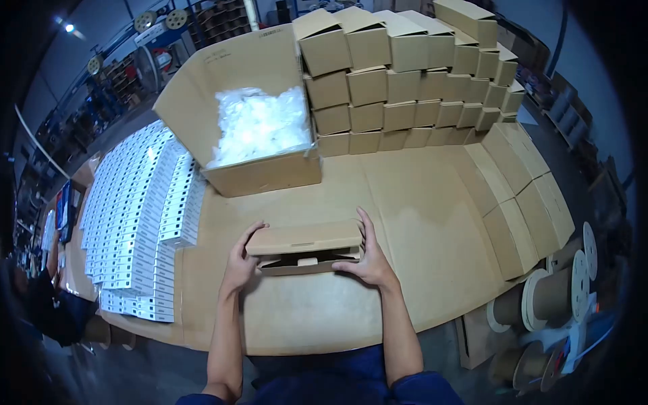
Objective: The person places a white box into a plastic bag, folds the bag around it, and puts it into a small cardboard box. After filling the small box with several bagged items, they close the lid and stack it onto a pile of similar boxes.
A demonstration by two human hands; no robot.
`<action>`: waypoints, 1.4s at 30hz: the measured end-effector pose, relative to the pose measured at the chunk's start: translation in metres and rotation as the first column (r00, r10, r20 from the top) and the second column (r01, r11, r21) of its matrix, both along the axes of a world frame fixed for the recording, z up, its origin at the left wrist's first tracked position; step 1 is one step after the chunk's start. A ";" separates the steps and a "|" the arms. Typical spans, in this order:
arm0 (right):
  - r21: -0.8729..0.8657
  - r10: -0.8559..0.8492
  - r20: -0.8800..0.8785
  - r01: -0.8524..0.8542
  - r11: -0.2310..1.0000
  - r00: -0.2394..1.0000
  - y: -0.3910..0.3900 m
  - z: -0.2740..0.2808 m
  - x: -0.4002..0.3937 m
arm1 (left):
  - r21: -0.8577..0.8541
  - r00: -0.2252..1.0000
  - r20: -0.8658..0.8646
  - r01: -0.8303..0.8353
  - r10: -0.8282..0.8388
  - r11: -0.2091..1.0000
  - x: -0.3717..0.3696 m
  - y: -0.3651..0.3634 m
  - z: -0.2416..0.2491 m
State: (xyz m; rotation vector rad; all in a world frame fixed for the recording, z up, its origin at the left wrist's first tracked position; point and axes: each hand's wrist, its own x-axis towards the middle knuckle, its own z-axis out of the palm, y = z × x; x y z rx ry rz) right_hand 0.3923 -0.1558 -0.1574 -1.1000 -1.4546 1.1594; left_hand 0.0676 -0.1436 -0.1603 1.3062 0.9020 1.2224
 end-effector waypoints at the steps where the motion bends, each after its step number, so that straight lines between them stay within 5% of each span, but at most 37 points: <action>1: -0.009 -0.001 -0.006 0.001 1.000 1.000 -0.001 0.005 -0.007 | -0.078 0.997 0.055 -0.058 0.062 0.995 -0.007 0.006 -0.007; 3: -0.026 0.025 -0.053 -0.027 0.999 0.998 0.008 0.000 -0.018 | -0.265 0.958 0.097 -0.236 0.269 0.935 -0.013 0.016 -0.012; 7: 0.082 0.029 0.111 -0.039 0.996 0.993 0.026 -0.002 -0.031 | -0.039 0.862 0.030 -0.505 0.506 0.862 0.005 0.040 -0.006; 9: 0.016 0.088 0.084 -0.090 0.996 0.993 0.031 0.006 -0.031 | -0.039 0.877 0.066 -0.474 0.475 0.880 0.005 0.049 -0.009; 15: 0.196 -0.122 0.199 0.083 0.977 0.972 0.073 0.004 -0.042 | 0.044 0.864 0.222 -0.472 0.452 0.881 0.020 0.086 -0.020; 18: 0.237 -0.175 0.207 0.124 0.964 0.963 0.104 0.001 -0.050 | 0.071 0.857 0.140 -0.508 0.495 0.859 0.016 0.113 -0.011; 21: 0.254 -0.209 0.229 0.149 0.956 0.951 0.124 0.004 -0.057 | 0.052 0.876 -0.141 -0.459 0.461 0.887 0.007 0.118 0.008; 24: 0.285 -0.206 0.320 0.114 0.952 0.925 0.137 -0.002 -0.054 | 0.390 0.812 -0.301 -0.374 0.501 0.841 0.011 0.098 0.020; 25: 0.261 -0.181 0.361 0.088 0.961 0.915 0.137 0.006 -0.055 | 0.439 0.704 -0.498 -0.299 0.506 0.847 0.009 0.094 0.015; 31: 0.112 -0.158 0.494 0.118 0.987 0.855 0.132 0.035 -0.055 | 0.384 0.711 -0.405 -0.438 0.574 0.813 0.030 0.098 0.009; 36: 0.128 -0.293 0.228 0.269 0.955 0.929 0.128 0.030 -0.049 | 0.409 0.692 -0.253 -0.557 0.676 0.723 0.027 0.109 -0.010; 37: 0.076 -0.362 0.328 0.358 0.931 0.873 0.129 0.023 -0.045 | 0.400 0.706 -0.220 -0.564 0.673 0.723 0.026 0.112 -0.016; 40: -0.018 -0.281 -0.267 0.287 0.958 0.922 0.141 -0.003 -0.040 | 0.363 0.739 -0.132 -0.584 0.661 0.726 0.027 0.119 -0.023; 42: -0.184 -0.333 -0.345 0.284 0.941 0.878 0.137 -0.008 -0.037 | 0.317 0.750 -0.098 -0.599 0.654 0.735 0.030 0.120 -0.024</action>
